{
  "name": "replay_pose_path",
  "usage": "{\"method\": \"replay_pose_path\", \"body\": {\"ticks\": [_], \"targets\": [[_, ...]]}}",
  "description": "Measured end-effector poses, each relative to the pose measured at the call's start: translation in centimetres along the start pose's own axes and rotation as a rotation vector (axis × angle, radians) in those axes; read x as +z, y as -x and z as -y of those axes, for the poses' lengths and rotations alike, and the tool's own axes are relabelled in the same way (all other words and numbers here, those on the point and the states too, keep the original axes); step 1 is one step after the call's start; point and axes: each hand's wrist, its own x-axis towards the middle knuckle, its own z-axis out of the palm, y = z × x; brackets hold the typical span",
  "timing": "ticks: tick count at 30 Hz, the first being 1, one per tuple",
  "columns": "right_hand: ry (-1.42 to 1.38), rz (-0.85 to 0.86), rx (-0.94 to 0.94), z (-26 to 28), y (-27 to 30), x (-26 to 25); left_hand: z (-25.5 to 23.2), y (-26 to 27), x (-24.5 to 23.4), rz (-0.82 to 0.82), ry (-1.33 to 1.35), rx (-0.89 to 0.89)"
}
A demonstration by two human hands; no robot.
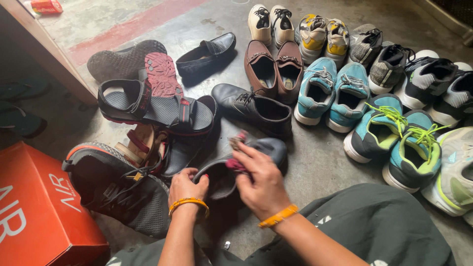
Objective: The person sits on the floor and wipes the exterior of several pairs of shoes using a small cloth. They handle black sneakers and black loafers, rubbing the cloth over the uppers and sides before placing each shoe back among the others.
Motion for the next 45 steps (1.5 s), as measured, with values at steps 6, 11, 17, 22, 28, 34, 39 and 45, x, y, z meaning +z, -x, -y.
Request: {"method": "replay_pose_path", "body": {"ticks": [6, 11, 17, 22, 28, 34, 39, 45], "targets": [[0.148, 0.177, -0.114, -1.7, -1.0, 5.0, 1.7, -0.9, -0.7, 0.381, -0.107, -0.101], [0.203, 0.225, 0.067, -3.0, -0.9, 7.9, 1.6, 0.5, -0.9, 0.486, -0.289, 0.029], [0.091, 0.138, -0.087, -2.7, -1.3, 8.7, 1.4, -0.3, -1.7, 0.449, -0.246, 0.029], [-0.105, 0.301, -0.039, -1.0, -0.7, 10.9, 5.2, -1.7, 1.2, 0.285, -0.136, 0.054], [-0.28, 0.484, -0.076, -0.5, -0.3, 8.7, 7.3, -2.2, 1.8, 0.211, -0.074, 0.104], [-0.212, 1.007, -0.114, -1.4, -2.7, 1.9, 5.7, -1.0, 0.6, 0.207, -0.081, 0.116], [0.623, 1.166, -0.102, -0.3, -5.0, -0.8, 4.1, -0.5, -0.2, 0.288, -0.129, 0.074], [0.545, 0.673, -0.214, -0.7, -4.8, -0.9, 4.2, -0.7, -0.2, 0.278, -0.119, 0.087]]}}
